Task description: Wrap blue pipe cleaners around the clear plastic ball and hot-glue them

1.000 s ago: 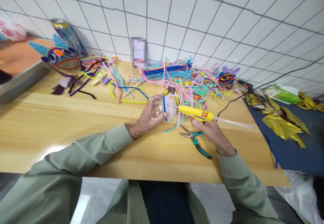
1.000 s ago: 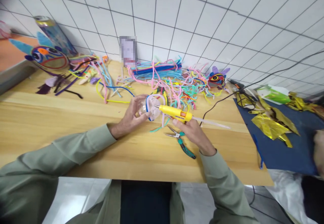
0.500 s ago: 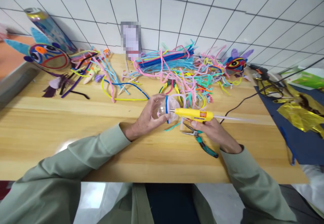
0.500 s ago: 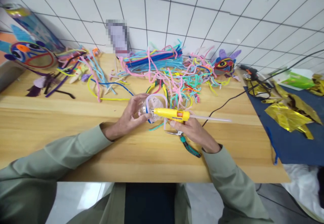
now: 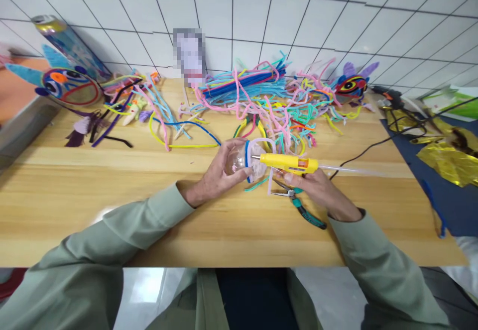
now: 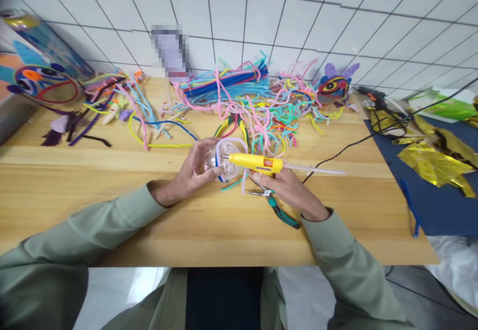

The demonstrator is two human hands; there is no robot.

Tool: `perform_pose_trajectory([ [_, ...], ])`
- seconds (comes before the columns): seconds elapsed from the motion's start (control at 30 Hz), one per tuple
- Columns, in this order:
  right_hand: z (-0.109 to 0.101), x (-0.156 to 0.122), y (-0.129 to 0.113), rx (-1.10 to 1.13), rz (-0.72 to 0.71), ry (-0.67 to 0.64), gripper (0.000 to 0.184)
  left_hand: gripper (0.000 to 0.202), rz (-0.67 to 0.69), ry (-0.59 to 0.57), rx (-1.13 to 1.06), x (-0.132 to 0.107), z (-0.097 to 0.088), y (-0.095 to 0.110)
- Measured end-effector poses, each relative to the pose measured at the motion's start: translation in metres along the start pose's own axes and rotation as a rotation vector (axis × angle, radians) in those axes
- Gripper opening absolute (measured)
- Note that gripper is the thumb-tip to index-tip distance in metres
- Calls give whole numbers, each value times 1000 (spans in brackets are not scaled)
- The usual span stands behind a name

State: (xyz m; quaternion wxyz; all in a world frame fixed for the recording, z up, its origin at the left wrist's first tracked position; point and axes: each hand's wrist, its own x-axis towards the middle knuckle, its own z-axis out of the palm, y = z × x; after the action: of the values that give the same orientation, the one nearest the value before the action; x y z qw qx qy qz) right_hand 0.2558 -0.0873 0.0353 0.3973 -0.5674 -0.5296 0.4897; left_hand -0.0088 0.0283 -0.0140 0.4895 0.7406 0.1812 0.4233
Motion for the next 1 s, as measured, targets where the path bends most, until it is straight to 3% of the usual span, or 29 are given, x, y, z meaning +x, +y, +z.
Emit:
perform_pose_trajectory([
  [0.23,-6,-1,9,-40,-60,-84,40,57,-20,0,-39,2,-1,3],
  [0.6,-10,-3,13,-84,-58,-75,39,62,-86,10,-83,0,-2,-1],
  [0.87,-7,-2,16,-14,-8,18,38,61,-86,-8,-73,0,-1,1],
  [1.0,-5,-1,13,-20,-43,-21,41,59,-84,-9,-71,0,-1,1],
])
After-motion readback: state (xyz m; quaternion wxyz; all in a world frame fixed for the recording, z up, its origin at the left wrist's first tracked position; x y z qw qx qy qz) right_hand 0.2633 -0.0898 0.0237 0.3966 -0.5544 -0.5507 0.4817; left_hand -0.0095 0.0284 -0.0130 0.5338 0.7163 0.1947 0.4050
